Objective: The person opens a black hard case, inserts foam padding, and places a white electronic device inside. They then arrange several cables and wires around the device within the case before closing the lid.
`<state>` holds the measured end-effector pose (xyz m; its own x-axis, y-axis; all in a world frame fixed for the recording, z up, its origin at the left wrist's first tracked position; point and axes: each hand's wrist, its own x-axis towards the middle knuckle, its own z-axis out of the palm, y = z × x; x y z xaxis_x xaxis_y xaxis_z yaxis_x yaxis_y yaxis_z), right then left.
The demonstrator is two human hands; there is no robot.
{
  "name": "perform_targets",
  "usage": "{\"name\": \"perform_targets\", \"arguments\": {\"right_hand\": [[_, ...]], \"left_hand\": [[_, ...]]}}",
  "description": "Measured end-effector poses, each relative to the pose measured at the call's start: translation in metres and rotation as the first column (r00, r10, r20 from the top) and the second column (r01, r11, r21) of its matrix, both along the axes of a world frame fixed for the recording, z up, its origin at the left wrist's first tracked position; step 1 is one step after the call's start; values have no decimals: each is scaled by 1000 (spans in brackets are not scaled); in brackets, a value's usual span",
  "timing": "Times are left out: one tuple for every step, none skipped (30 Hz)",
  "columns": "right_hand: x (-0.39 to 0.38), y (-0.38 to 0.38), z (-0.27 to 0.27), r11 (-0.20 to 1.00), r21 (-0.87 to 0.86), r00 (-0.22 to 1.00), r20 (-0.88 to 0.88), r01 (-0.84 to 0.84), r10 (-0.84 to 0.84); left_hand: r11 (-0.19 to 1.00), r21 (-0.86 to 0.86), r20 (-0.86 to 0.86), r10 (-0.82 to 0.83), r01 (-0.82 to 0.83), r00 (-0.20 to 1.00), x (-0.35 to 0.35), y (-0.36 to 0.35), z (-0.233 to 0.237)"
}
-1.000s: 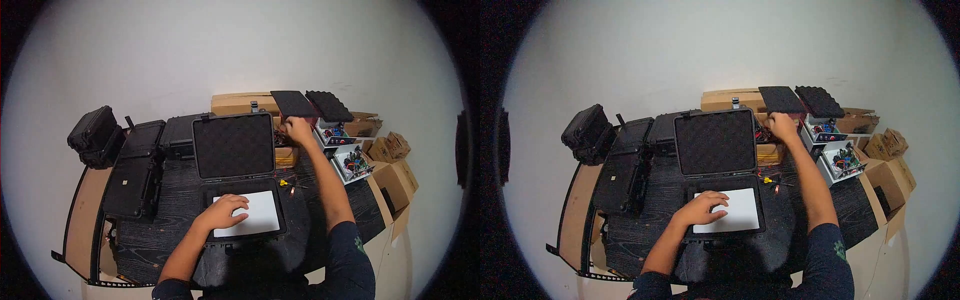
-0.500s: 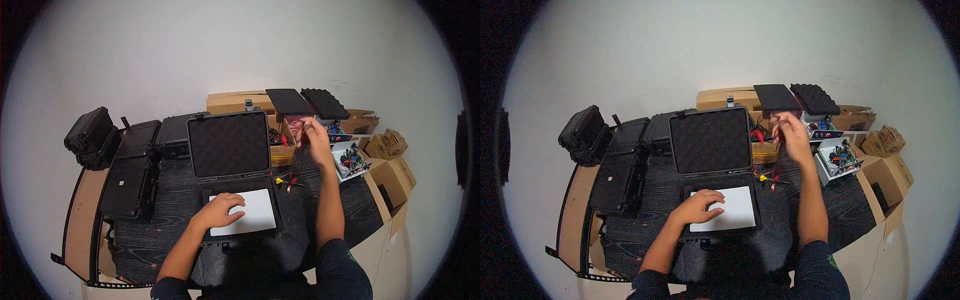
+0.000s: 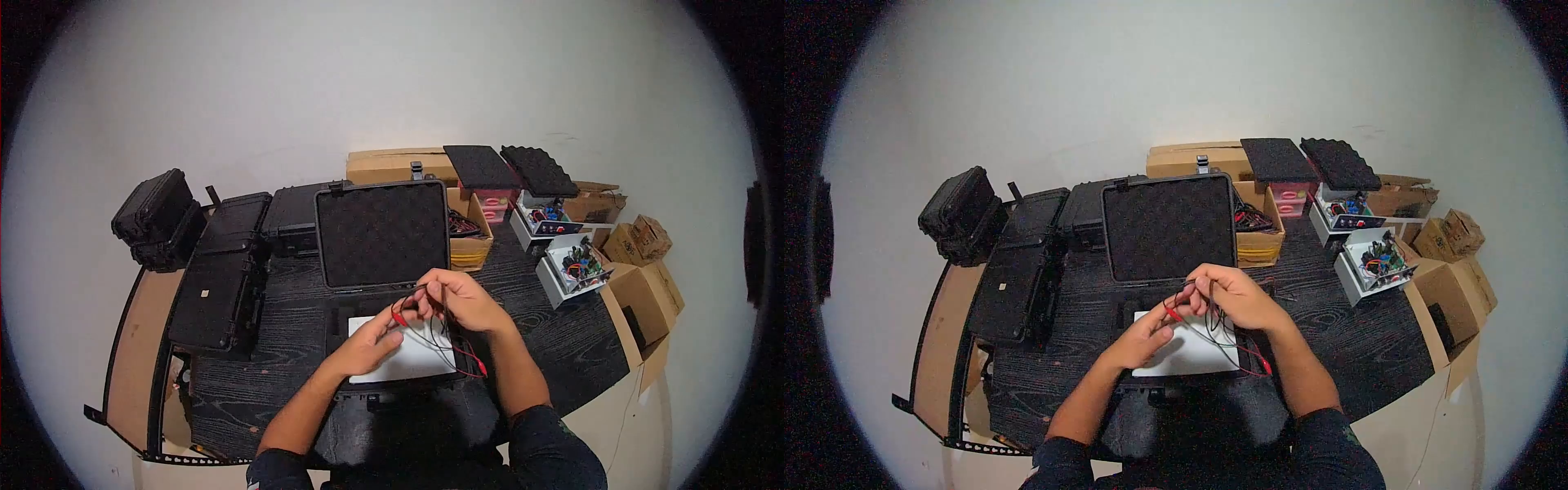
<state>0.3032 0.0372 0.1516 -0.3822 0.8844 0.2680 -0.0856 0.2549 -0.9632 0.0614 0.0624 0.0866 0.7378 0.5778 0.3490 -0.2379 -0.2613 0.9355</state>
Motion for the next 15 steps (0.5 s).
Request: {"name": "perform_targets", "arguments": {"right_hand": [[-1,2,-2,999,37,1000,25,13,-14],[-2,3,-3,997,75,998,51,25,-29],[0,2,0,995,85,988,144,45,-56],[3,1,5,993,95,968,235,63,-84],[7,1,9,991,107,939,324,80,-110],[13,2,10,983,167,922,365,74,-132],[21,2,12,981,166,896,415,99,-160],[29,0,16,978,167,866,463,124,-188],[36,-2,20,974,169,833,510,148,-215],[43,-4,23,976,126,826,520,179,-219],[52,-3,21,972,130,838,494,194,-233],[63,-2,16,969,135,848,468,209,-248],[71,-2,16,965,139,858,442,224,-263],[80,-3,19,954,173,804,513,244,-299],[87,-4,18,954,148,821,485,261,-300]], "left_hand": [[997,-66,6,-35,36,999,-2,-3,4],[989,-131,16,-70,72,997,-4,-4,7],[979,-186,-8,-83,80,997,-7,-1,7],[966,-242,-30,-97,86,995,-10,3,6],[950,-298,-53,-112,91,992,-11,6,5],[945,-325,-2,-35,33,999,-7,-1,13],[929,-369,24,-28,35,999,-8,0,13],[910,-412,50,-19,37,999,-10,2,12],[890,-454,75,-8,42,997,-12,3,11],[876,-480,105,-4,54,994,-12,4,11],[872,-490,85,35,12,996,-12,3,12],[866,-499,66,73,-30,995,-10,1,18],[859,-508,45,110,-72,993,-8,-1,22],[854,-518,96,121,-55,988,-8,-1,22],[849,-527,145,132,-36,980,-7,0,21]]}}
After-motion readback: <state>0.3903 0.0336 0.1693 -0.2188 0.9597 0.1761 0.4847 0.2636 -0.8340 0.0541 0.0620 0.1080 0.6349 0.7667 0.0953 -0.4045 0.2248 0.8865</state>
